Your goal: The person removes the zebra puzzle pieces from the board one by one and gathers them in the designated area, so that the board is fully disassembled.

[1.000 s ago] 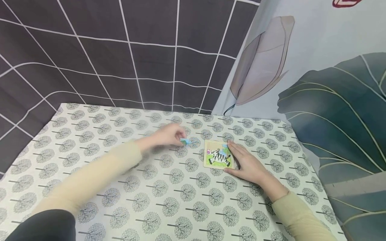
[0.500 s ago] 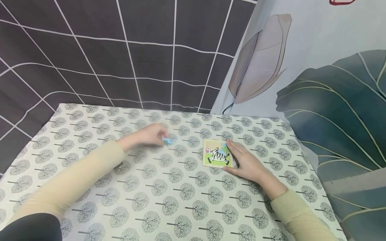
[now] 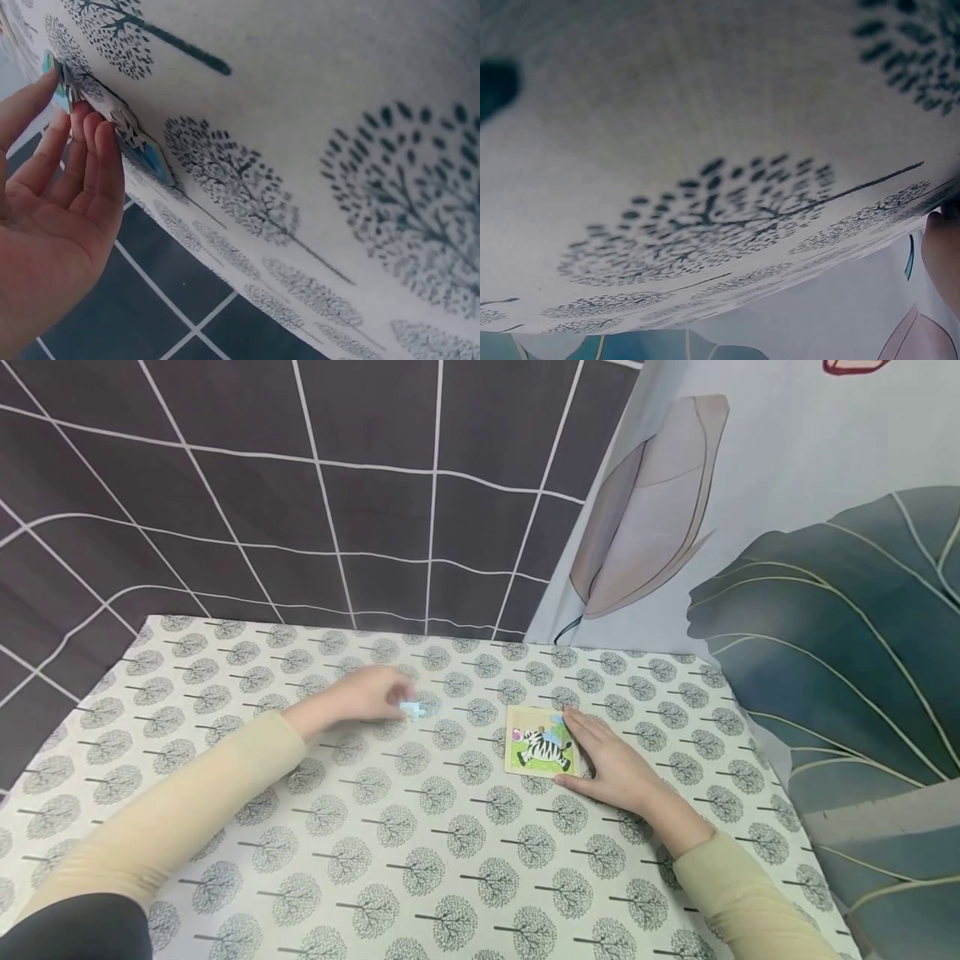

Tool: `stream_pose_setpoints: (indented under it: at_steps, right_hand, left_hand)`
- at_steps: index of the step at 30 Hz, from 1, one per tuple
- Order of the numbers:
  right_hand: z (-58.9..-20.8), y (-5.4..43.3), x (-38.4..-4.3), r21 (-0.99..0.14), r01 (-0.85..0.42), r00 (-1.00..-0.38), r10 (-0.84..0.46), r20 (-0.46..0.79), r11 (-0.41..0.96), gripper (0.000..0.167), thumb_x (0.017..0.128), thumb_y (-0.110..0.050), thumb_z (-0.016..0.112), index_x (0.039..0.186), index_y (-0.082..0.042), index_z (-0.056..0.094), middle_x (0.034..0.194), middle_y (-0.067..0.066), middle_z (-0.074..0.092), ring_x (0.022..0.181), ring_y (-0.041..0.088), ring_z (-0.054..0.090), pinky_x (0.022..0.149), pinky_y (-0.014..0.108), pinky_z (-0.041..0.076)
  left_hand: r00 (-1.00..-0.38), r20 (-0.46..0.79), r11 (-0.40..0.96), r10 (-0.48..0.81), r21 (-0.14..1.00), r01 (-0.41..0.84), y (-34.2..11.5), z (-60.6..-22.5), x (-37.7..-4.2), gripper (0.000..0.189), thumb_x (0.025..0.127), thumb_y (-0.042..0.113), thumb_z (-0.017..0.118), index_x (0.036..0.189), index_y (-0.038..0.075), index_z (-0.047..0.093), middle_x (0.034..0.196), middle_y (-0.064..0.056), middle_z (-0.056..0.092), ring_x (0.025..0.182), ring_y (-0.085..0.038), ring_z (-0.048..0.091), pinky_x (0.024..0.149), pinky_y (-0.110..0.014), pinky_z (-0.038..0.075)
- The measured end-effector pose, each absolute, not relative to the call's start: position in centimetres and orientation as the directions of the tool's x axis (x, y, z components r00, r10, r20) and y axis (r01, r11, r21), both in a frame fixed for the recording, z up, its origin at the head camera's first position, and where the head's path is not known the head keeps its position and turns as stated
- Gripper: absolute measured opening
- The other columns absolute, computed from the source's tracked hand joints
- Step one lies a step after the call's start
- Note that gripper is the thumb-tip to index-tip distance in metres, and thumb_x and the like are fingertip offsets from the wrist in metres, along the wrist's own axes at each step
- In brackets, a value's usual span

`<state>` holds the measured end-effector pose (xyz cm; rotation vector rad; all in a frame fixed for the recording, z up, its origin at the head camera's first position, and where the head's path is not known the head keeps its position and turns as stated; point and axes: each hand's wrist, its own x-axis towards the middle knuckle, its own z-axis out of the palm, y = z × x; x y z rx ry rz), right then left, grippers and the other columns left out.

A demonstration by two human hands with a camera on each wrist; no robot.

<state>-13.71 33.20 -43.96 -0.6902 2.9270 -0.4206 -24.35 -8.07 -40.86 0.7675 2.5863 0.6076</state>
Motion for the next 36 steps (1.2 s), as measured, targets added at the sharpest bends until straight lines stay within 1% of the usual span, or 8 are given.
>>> stream_pose_setpoints:
  at_steps: [6, 12, 16, 20, 25, 29, 32, 36]
  right_hand:
    - [-44.0, 33.2, -13.7, -0.295, -0.417, -0.894, -0.447, -0.038, 0.859, 0.103, 0.091, -0.05, 0.079, 0.165, 0.0, 0.029, 0.173, 0.023, 0.028, 0.157, 0.048, 0.03, 0.128, 0.065, 0.026]
    - [-44.0, 33.2, -13.7, -0.296, -0.42, -0.892, -0.45, -0.039, 0.858, 0.103, 0.091, -0.05, 0.079, 0.165, 0.0, 0.028, 0.173, 0.023, 0.027, 0.157, 0.049, 0.03, 0.128, 0.066, 0.026]
    - [-44.0, 33.2, -13.7, -0.295, -0.425, -0.891, -0.454, -0.034, 0.856, 0.103, 0.091, -0.049, 0.079, 0.165, 0.001, 0.028, 0.173, 0.023, 0.028, 0.157, 0.049, 0.03, 0.128, 0.066, 0.026]
    - [-44.0, 33.2, -13.7, -0.299, -0.424, -0.892, -0.452, -0.027, 0.855, 0.104, 0.09, -0.048, 0.08, 0.165, 0.002, 0.029, 0.172, 0.024, 0.029, 0.157, 0.049, 0.031, 0.127, 0.066, 0.027]
    - [-44.1, 33.3, -13.6, -0.316, -0.4, -0.902, -0.431, -0.031, 0.86, 0.106, 0.087, -0.048, 0.083, 0.165, 0.001, 0.029, 0.171, 0.025, 0.031, 0.156, 0.049, 0.033, 0.125, 0.067, 0.029]
    - [-44.0, 33.3, -13.6, -0.342, -0.383, -0.908, -0.418, -0.033, 0.858, 0.108, 0.085, -0.046, 0.086, 0.165, 0.0, 0.03, 0.171, 0.025, 0.032, 0.155, 0.05, 0.034, 0.125, 0.068, 0.029]
    - [-44.0, 33.3, -13.7, -0.357, -0.378, -0.908, -0.417, -0.034, 0.854, 0.108, 0.084, -0.044, 0.088, 0.164, 0.0, 0.031, 0.171, 0.025, 0.032, 0.155, 0.05, 0.033, 0.126, 0.068, 0.028]
    - [-43.9, 33.3, -13.9, -0.364, -0.381, -0.907, -0.42, -0.031, 0.85, 0.108, 0.083, -0.043, 0.088, 0.164, 0.0, 0.032, 0.17, 0.026, 0.033, 0.154, 0.05, 0.034, 0.125, 0.068, 0.028]
  left_hand:
    - [-0.782, -0.19, 0.735, 0.594, 0.523, 0.431, -8.2, -41.1, -24.5, 0.017, 0.09, 0.011, 0.082, 0.105, 0.011, 0.075, 0.101, -0.004, 0.074, 0.096, -0.018, 0.067, 0.095, -0.035, 0.058]
    - [-0.789, -0.169, 0.73, 0.59, 0.529, 0.433, -8.3, -41.3, -24.5, 0.015, 0.089, 0.012, 0.082, 0.102, 0.013, 0.075, 0.1, -0.003, 0.073, 0.096, -0.019, 0.065, 0.094, -0.036, 0.057]
    - [-0.8, -0.139, 0.714, 0.584, 0.557, 0.424, -8.3, -41.2, -24.8, 0.014, 0.091, 0.01, 0.08, 0.105, 0.009, 0.075, 0.103, -0.006, 0.074, 0.098, -0.021, 0.067, 0.096, -0.037, 0.058]
    - [-0.802, -0.1, 0.666, 0.59, 0.622, 0.412, -7.5, -40.9, -25.2, 0.017, 0.093, 0.006, 0.075, 0.11, 0.005, 0.074, 0.106, -0.01, 0.076, 0.102, -0.023, 0.07, 0.099, -0.036, 0.06]
    - [-0.794, -0.061, 0.6, 0.605, 0.691, 0.404, -4.6, -40.9, -25.5, 0.018, 0.094, 0.005, 0.076, 0.112, 0.003, 0.073, 0.11, -0.012, 0.077, 0.102, -0.023, 0.072, 0.099, -0.031, 0.061]
    - [-0.788, -0.059, 0.557, 0.612, 0.739, 0.378, -1.5, -41.2, -25.7, 0.018, 0.095, 0.004, 0.075, 0.113, 0.001, 0.073, 0.111, -0.013, 0.077, 0.103, -0.023, 0.073, 0.097, -0.026, 0.06]
    - [-0.796, -0.069, 0.516, 0.602, 0.794, 0.321, 0.8, -41.3, -25.7, 0.019, 0.095, 0.003, 0.075, 0.114, 0.001, 0.074, 0.112, -0.015, 0.077, 0.105, -0.025, 0.074, 0.096, -0.025, 0.06]
    - [-0.822, -0.097, 0.471, 0.561, 0.854, 0.22, 3.6, -41.4, -25.4, 0.02, 0.094, 0.004, 0.077, 0.114, 0.002, 0.076, 0.114, -0.014, 0.078, 0.105, -0.025, 0.075, 0.095, -0.024, 0.06]
